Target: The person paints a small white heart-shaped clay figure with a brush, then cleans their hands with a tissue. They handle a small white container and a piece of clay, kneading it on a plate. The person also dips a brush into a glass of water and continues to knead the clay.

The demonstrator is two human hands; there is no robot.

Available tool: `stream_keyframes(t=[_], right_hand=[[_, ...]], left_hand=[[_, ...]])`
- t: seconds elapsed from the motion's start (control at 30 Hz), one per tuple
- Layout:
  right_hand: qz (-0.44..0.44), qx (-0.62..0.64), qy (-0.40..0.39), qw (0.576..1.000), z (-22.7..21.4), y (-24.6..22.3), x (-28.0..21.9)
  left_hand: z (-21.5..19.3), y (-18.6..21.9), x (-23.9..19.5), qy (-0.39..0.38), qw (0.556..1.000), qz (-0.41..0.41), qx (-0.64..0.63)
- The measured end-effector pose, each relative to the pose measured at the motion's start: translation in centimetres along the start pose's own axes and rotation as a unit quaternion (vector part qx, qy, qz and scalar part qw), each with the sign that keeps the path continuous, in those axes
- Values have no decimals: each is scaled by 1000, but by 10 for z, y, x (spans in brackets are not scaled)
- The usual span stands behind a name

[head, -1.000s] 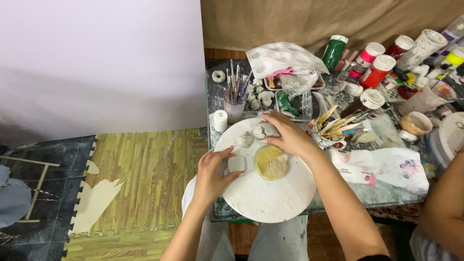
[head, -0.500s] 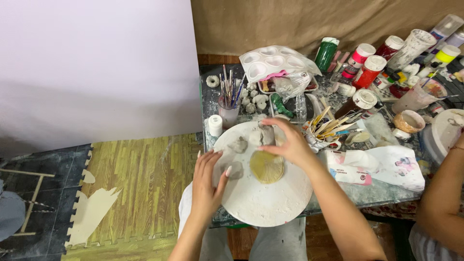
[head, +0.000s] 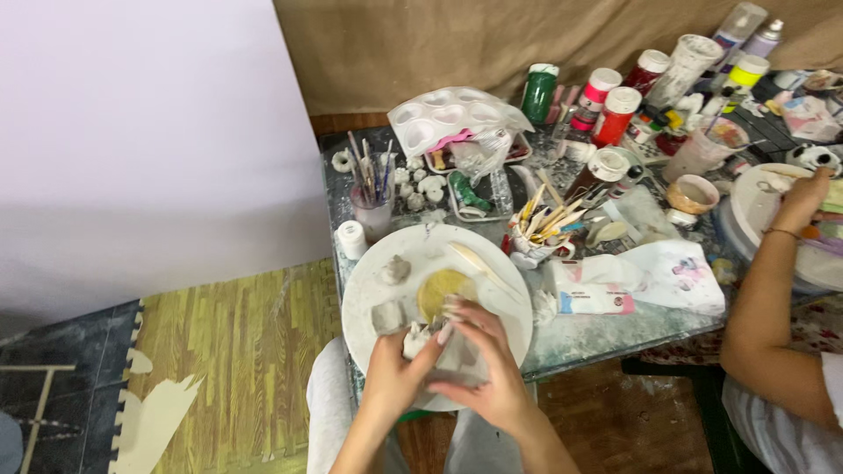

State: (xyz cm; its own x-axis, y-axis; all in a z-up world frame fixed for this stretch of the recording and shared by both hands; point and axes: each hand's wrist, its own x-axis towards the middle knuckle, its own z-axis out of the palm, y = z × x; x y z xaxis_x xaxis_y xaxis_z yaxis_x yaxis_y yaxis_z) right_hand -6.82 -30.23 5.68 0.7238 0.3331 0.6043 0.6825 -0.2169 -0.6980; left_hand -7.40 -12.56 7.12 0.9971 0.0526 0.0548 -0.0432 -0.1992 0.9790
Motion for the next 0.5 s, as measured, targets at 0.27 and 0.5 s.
stream_keyframes(t=[0.27,0.5], right_hand=[[217,198,126,948,4,29,-50],[234,161,249,926,20,62,-62]], left_hand=[[23,5,-2,-15,956,285,73],[48,8,-7,-38,978,203,10]])
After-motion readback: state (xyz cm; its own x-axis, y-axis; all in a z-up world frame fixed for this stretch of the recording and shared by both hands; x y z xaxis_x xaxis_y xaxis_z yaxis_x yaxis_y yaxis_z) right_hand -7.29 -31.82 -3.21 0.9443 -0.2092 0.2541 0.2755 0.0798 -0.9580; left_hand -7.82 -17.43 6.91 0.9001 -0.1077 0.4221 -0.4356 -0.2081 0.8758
